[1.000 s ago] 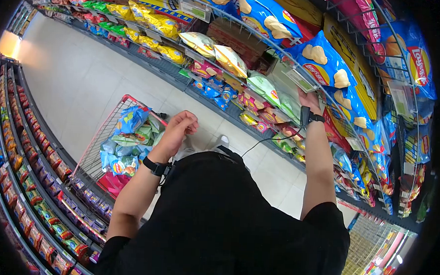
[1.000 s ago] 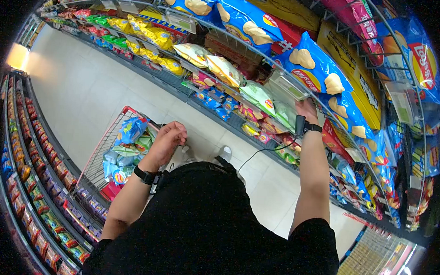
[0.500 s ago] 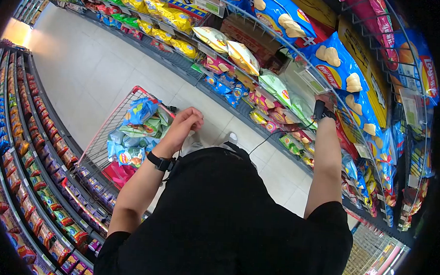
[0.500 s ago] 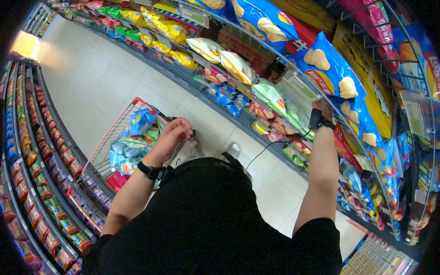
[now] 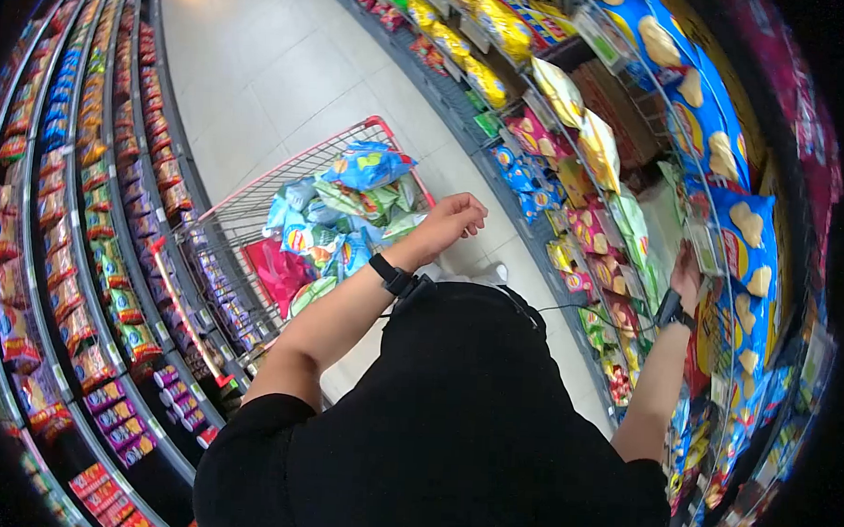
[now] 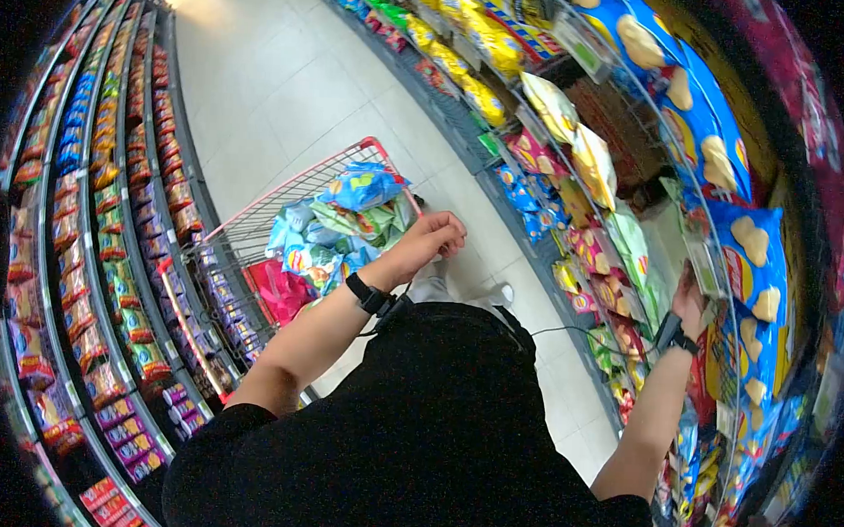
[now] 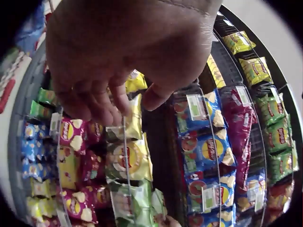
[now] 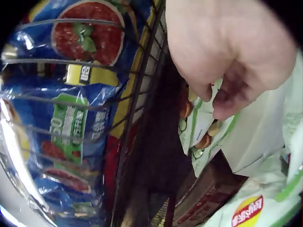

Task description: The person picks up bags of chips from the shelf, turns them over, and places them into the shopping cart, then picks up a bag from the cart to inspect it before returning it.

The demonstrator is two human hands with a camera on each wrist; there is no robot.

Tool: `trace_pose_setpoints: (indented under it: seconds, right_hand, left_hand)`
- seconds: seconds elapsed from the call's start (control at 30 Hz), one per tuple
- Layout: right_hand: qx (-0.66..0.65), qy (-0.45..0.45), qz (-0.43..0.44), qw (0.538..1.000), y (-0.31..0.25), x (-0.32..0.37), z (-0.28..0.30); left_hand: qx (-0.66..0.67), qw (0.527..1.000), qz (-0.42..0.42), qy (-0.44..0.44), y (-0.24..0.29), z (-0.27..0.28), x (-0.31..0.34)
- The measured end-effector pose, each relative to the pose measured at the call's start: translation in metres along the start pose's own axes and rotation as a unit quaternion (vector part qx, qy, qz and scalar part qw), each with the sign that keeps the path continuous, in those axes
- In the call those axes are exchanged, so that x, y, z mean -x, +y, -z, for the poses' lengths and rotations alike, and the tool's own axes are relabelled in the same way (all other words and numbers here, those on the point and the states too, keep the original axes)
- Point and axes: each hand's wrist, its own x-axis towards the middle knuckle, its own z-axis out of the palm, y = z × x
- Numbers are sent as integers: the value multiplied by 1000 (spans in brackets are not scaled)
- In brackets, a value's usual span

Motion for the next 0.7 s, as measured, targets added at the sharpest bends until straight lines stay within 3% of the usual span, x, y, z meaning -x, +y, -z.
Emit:
trace_pose_setpoints:
  seconds: [0.03, 0.07, 0.17, 0.2, 0.3, 0.4, 0.47, 0.57, 0.63, 0.7]
  right_hand:
    - [85, 137, 71, 984, 12, 9, -25]
    - [166, 245, 82, 952, 20, 13, -55]
    - [186, 284, 42, 940, 22, 23, -88]
    - [233, 318, 61, 917, 39, 27, -169]
    - [295, 271, 70, 914, 57, 40, -204]
    - [277, 236, 51, 930, 99, 53, -301]
    - [350, 123, -7, 929, 120, 54, -318]
    - [465, 100, -95, 874, 155, 54, -372]
    - [522, 71, -130, 840, 170, 52, -383]
    - [525, 46, -155, 835, 183, 52, -370]
  left_hand:
    - [5, 1000, 7, 19, -7, 12, -1]
    - [10, 999, 16, 36, -16, 26, -2]
    - [33, 994, 29, 102, -33, 61, 6]
    - [39, 991, 31, 120, -49, 80, 7]
    - [4, 975, 54, 216, -101, 139, 10]
    - [74, 942, 130, 301, -149, 196, 16]
    - [110, 909, 165, 367, -158, 218, 19]
    - [122, 866, 197, 442, -176, 249, 12]
    - [6, 852, 209, 480, -191, 269, 1]
    - [-212, 787, 127, 565, -221, 285, -12]
